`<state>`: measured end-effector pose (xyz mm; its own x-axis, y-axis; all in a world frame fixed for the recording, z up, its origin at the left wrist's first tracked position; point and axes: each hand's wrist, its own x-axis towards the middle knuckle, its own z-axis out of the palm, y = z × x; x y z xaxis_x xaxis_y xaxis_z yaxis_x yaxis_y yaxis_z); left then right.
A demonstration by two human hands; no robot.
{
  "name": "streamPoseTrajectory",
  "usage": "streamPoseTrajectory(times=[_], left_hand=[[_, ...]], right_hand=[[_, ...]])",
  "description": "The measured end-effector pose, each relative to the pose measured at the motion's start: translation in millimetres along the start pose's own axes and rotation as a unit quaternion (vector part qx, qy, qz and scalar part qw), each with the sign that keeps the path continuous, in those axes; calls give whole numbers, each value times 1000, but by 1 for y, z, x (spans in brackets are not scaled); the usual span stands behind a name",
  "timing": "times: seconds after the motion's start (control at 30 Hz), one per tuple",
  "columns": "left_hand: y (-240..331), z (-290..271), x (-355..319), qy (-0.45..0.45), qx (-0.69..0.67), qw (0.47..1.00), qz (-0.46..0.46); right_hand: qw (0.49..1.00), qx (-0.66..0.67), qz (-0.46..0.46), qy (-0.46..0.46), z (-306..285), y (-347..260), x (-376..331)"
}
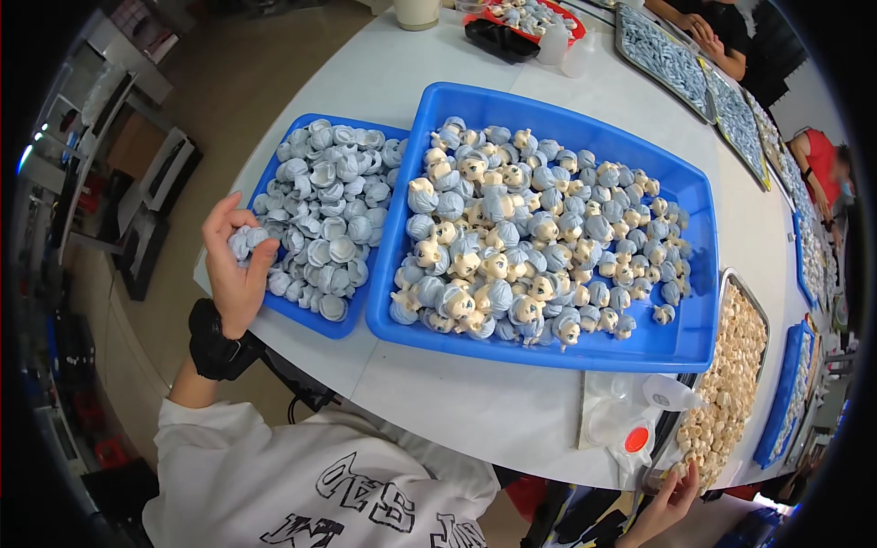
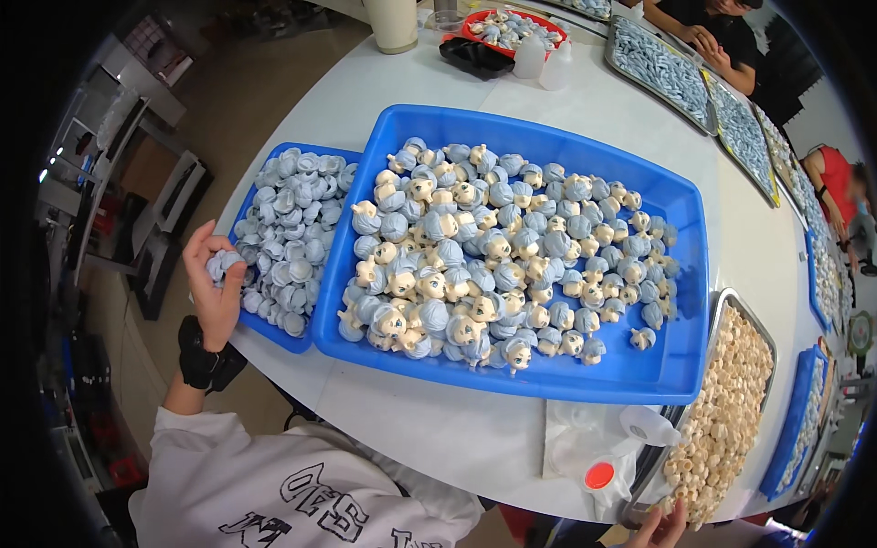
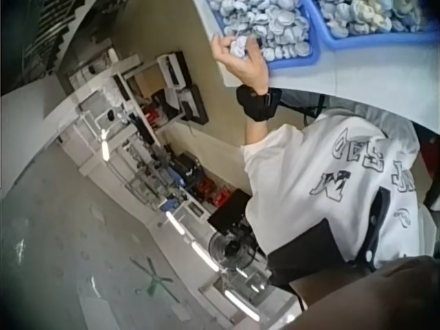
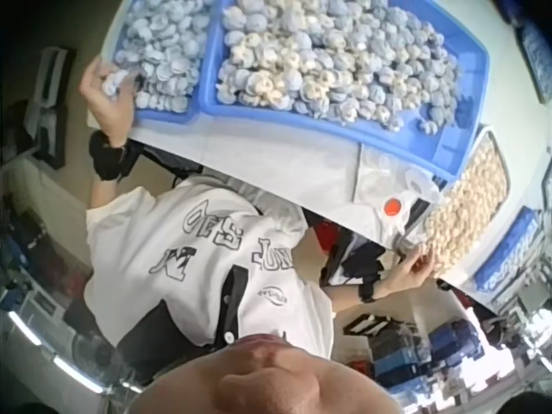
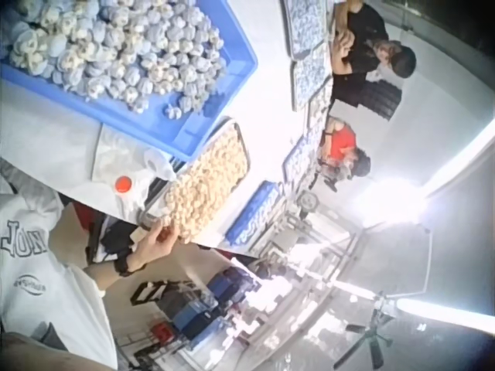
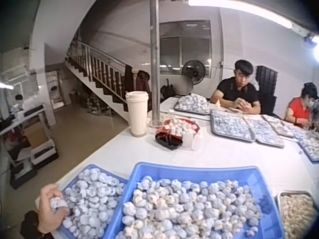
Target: The person assembles small doll heads by inserting a white plastic piece into the base of a blue and white head. They repeatedly pick up a head from a blue tray, insert the piece, and place the finished head into a separate tray. The process is repetitive and involves handling many identical units.
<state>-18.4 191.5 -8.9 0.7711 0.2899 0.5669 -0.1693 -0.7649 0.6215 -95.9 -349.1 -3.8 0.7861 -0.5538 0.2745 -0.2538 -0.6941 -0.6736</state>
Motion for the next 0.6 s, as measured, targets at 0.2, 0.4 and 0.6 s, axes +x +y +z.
streamPoseTrajectory(times=[0.2, 0.4, 0.6], left_hand=[[-4, -7, 5, -41, 93, 995, 13], [-4, -8, 2, -12, 45, 999, -8], [0, -17, -7, 91, -116, 985, -85]], right_hand=[[1000, 0, -17, 7, 4, 0, -2], [999, 8, -23, 31, 5, 2, -4], [991, 41, -52, 117, 9, -3, -7]])
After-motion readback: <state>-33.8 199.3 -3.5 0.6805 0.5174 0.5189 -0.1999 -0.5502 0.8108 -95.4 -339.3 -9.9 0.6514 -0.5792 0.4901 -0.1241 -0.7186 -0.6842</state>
